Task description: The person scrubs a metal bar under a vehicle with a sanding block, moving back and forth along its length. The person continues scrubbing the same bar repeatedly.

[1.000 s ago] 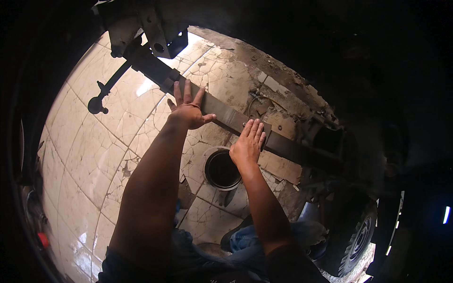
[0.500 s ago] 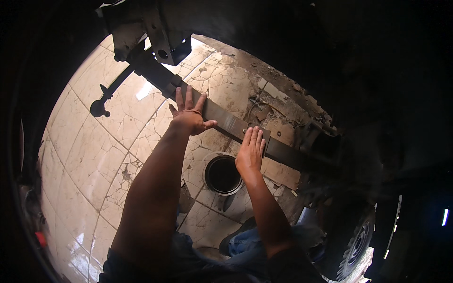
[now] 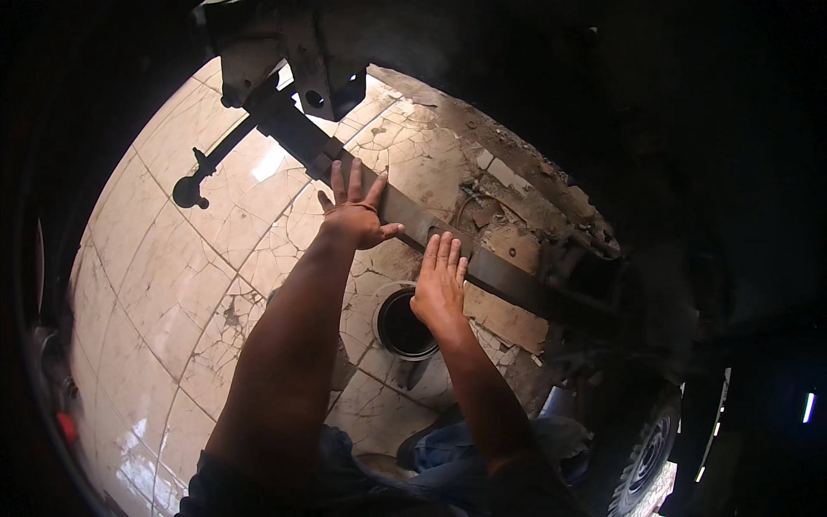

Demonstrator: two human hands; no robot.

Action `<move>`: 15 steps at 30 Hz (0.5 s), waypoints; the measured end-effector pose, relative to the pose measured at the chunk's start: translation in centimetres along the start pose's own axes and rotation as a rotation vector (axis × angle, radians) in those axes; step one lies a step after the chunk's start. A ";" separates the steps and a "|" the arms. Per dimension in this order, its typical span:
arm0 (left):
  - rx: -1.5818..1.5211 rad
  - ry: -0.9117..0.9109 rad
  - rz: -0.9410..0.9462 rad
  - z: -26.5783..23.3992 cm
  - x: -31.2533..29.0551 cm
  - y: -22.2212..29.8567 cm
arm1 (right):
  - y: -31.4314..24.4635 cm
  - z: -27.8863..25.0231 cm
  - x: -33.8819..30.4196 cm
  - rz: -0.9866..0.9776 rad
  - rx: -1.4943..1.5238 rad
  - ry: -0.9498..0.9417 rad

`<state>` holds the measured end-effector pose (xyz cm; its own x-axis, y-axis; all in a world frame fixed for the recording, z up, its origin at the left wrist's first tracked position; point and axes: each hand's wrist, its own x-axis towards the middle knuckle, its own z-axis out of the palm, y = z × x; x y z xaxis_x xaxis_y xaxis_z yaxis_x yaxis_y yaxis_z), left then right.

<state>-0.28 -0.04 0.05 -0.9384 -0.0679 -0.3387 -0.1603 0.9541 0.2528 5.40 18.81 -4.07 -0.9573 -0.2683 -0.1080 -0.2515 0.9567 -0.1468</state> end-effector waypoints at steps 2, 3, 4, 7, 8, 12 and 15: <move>0.003 0.013 0.002 0.3 0.3 0.3 | -1.2 -0.3 -0.5 0.048 -0.131 0.040; 0.005 0.019 0.003 0.4 0.3 0.4 | -1.0 -0.2 0.7 0.073 -0.145 0.034; -0.001 0.000 -0.005 0.5 0.0 0.2 | -1.0 -0.2 1.8 0.081 -0.135 -0.007; -0.024 -0.031 0.001 -0.2 -0.2 0.3 | -0.5 -1.6 3.6 0.100 -0.147 -0.052; -0.026 -0.032 0.003 -0.3 -0.2 0.3 | -0.5 -1.6 3.3 0.094 -0.157 -0.045; -0.030 -0.032 0.000 -0.4 -0.2 0.2 | -1.2 0.4 0.1 0.070 -0.158 -0.010; -0.033 -0.027 -0.002 -0.2 -0.2 0.3 | -1.1 1.7 -1.2 0.046 -0.179 0.065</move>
<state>-0.21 0.18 0.41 -0.9294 -0.0613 -0.3639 -0.1724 0.9440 0.2814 7.09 17.86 -5.44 -0.9741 -0.2214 -0.0461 -0.2231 0.9742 0.0350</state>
